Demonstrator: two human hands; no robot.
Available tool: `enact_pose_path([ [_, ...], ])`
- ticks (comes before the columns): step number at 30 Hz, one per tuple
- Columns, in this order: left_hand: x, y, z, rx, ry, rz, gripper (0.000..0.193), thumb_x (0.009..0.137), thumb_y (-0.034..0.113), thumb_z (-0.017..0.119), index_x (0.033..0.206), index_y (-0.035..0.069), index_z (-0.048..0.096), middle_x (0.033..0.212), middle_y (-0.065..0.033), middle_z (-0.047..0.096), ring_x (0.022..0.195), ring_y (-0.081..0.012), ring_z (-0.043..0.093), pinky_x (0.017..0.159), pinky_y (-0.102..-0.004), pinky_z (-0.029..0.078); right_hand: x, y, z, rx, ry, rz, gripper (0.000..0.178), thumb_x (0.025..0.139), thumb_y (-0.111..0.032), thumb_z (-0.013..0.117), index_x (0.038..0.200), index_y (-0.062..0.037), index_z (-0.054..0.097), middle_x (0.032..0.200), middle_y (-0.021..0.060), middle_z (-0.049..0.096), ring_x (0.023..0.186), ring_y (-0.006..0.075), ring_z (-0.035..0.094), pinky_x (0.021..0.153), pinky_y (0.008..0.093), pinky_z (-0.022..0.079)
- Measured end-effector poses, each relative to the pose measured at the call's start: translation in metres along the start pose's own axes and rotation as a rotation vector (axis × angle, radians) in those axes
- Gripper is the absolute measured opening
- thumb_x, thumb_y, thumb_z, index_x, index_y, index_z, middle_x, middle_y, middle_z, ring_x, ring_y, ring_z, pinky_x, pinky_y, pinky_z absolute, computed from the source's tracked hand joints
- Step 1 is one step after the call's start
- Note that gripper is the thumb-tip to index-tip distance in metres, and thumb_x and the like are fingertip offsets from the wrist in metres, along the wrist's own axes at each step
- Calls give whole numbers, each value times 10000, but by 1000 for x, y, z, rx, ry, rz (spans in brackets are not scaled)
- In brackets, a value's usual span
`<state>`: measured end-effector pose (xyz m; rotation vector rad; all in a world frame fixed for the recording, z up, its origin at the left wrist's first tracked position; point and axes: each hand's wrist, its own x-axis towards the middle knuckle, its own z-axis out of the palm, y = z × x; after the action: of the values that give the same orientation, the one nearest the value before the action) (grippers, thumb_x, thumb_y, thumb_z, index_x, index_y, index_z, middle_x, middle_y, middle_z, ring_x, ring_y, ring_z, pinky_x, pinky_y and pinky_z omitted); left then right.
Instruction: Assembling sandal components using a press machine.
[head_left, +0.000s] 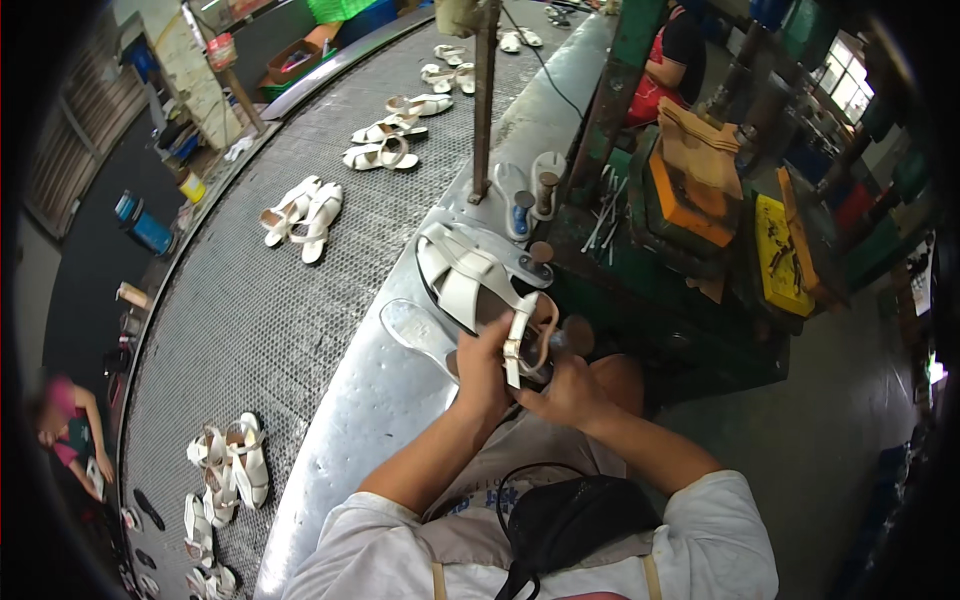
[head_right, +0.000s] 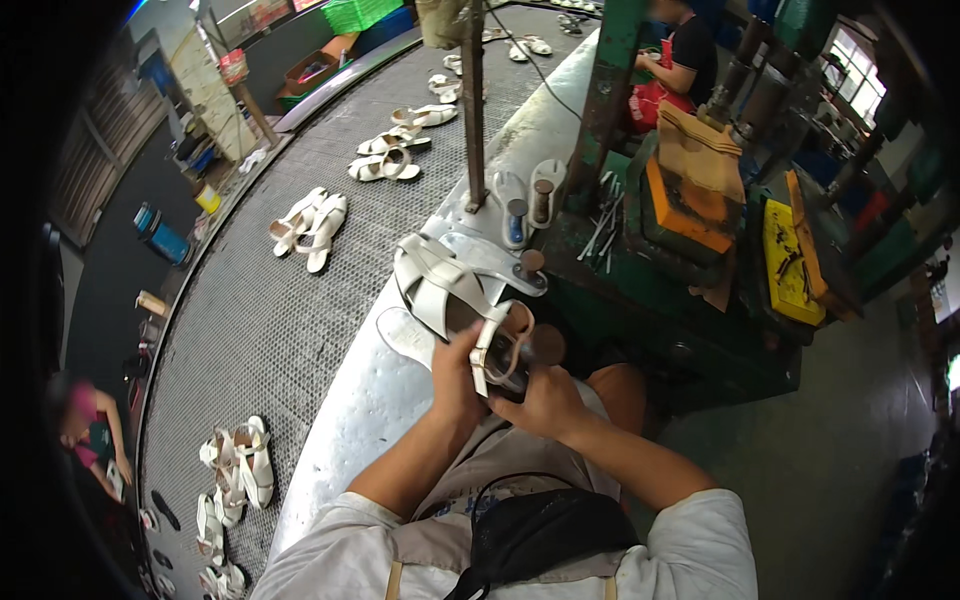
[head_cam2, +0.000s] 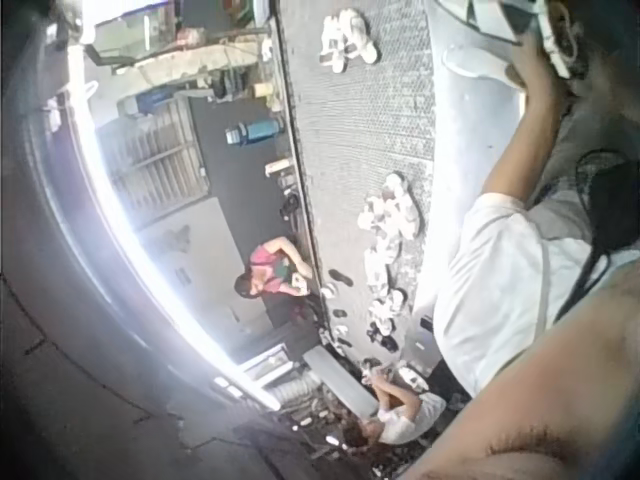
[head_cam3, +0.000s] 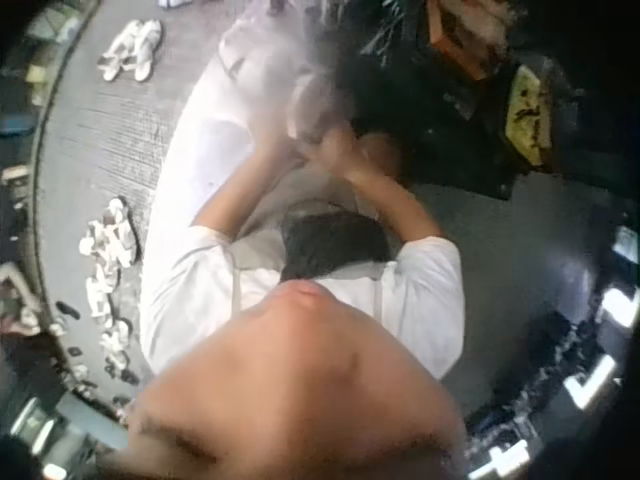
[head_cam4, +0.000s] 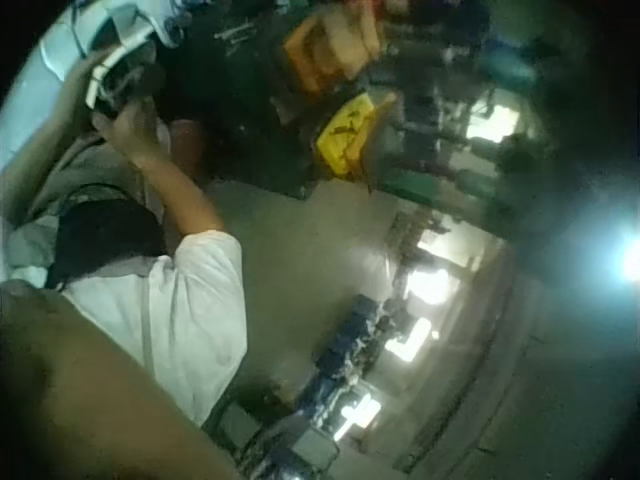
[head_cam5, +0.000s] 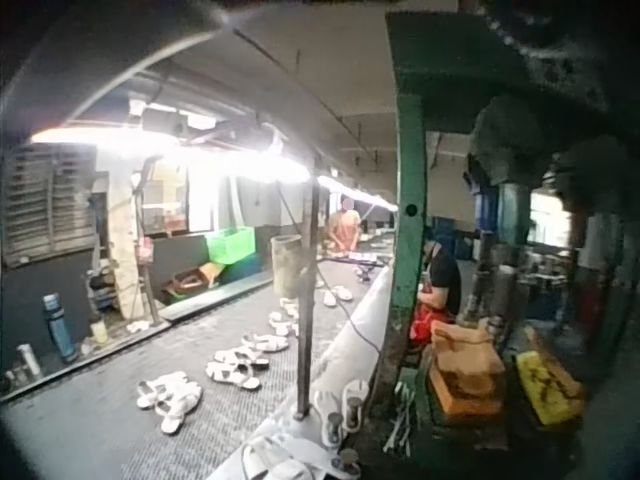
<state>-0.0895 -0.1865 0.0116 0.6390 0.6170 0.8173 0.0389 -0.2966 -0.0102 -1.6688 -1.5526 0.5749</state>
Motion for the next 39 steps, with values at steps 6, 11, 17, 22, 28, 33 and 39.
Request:
enact_pose_path([
  [6,0,-6,-8,832,-776,443,724,991,242,756,1639,88,472,1809,-241,203,1652,-394,243,1319,-513,213,9,21,-69,125,416,241,552,903,-398,871,1257,-6,708,1039,161,783,899,248,770,808,394,590],
  [11,7,39,-48,1172,-828,580,451,940,157,785,1389,127,750,1699,-202,439,1564,-390,402,1260,-502,350,94,67,-226,-469,761,466,598,981,-557,740,1136,19,760,989,215,797,908,428,769,831,504,598],
  [17,5,46,-207,1437,88,598,335,915,-13,712,1245,31,750,1341,-181,696,1289,-383,623,1123,-454,493,156,91,-280,-953,522,793,748,964,-698,641,1151,13,776,1133,245,797,1072,435,772,908,529,609],
  [22,-36,26,-321,1427,564,626,266,919,-48,623,1158,-15,736,1299,-172,697,1244,-341,645,1042,-409,533,164,107,-274,-949,510,790,753,963,-693,645,1187,14,772,1198,253,783,1117,424,766,939,526,604],
  [28,-24,20,-291,1661,567,717,181,894,-8,684,1065,26,732,1184,-151,668,1175,-367,577,1063,-467,452,165,106,-272,-941,522,791,731,976,-664,645,1190,23,773,1196,251,782,1097,424,771,916,525,614],
  [33,-41,31,-280,1667,581,663,163,888,9,698,1048,28,724,1163,-159,646,1180,-372,571,1073,-467,445,163,88,-278,-939,499,773,728,974,-658,650,1231,15,757,1220,248,776,1114,425,765,923,524,612],
  [39,-53,25,-281,1658,535,719,214,872,17,705,1084,18,741,1196,-169,660,1177,-384,584,1065,-474,462,144,80,-301,-972,401,795,829,972,-746,584,1311,-6,737,1292,265,751,1195,451,727,1011,534,573],
])
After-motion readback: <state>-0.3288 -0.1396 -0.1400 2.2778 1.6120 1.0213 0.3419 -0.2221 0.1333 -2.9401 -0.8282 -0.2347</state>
